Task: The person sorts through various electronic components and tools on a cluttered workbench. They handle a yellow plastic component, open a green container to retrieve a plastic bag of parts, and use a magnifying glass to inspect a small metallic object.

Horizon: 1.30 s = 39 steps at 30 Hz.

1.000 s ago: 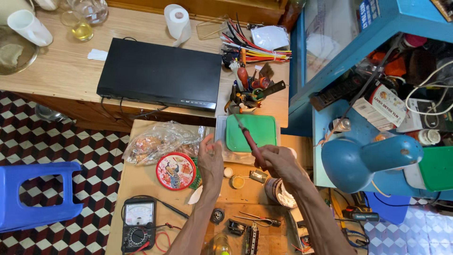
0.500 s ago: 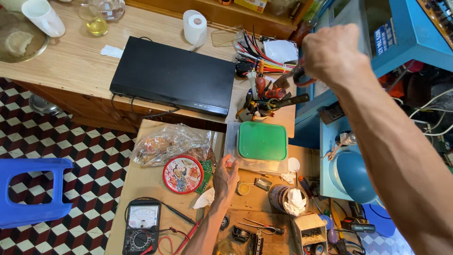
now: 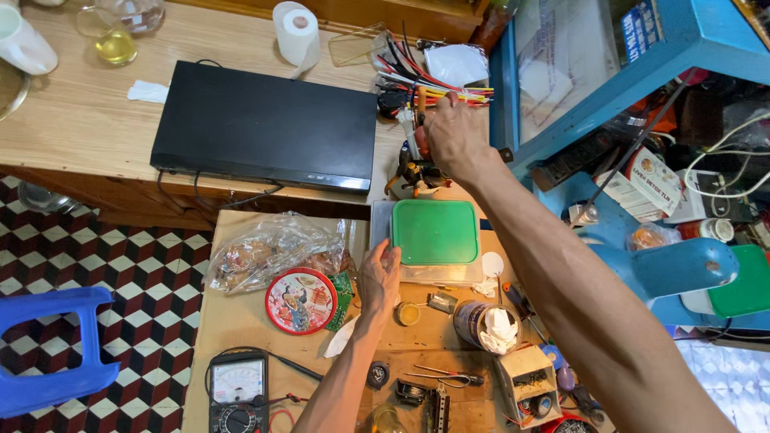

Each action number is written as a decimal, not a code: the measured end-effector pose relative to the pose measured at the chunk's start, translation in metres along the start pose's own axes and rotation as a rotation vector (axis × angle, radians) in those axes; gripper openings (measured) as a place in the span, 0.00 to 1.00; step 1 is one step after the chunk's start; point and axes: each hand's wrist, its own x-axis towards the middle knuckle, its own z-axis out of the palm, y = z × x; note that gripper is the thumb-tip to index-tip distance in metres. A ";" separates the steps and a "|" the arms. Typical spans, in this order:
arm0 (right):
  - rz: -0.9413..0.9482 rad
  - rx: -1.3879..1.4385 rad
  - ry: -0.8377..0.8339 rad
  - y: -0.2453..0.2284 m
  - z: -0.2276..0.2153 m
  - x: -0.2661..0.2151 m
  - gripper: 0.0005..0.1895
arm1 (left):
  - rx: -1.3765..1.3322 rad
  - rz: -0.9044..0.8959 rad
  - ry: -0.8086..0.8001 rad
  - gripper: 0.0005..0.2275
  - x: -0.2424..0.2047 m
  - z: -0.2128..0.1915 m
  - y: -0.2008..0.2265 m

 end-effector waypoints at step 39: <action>0.820 2.082 0.095 -0.073 0.083 -0.256 0.28 | 0.143 -0.034 -0.287 0.33 0.020 -0.043 0.075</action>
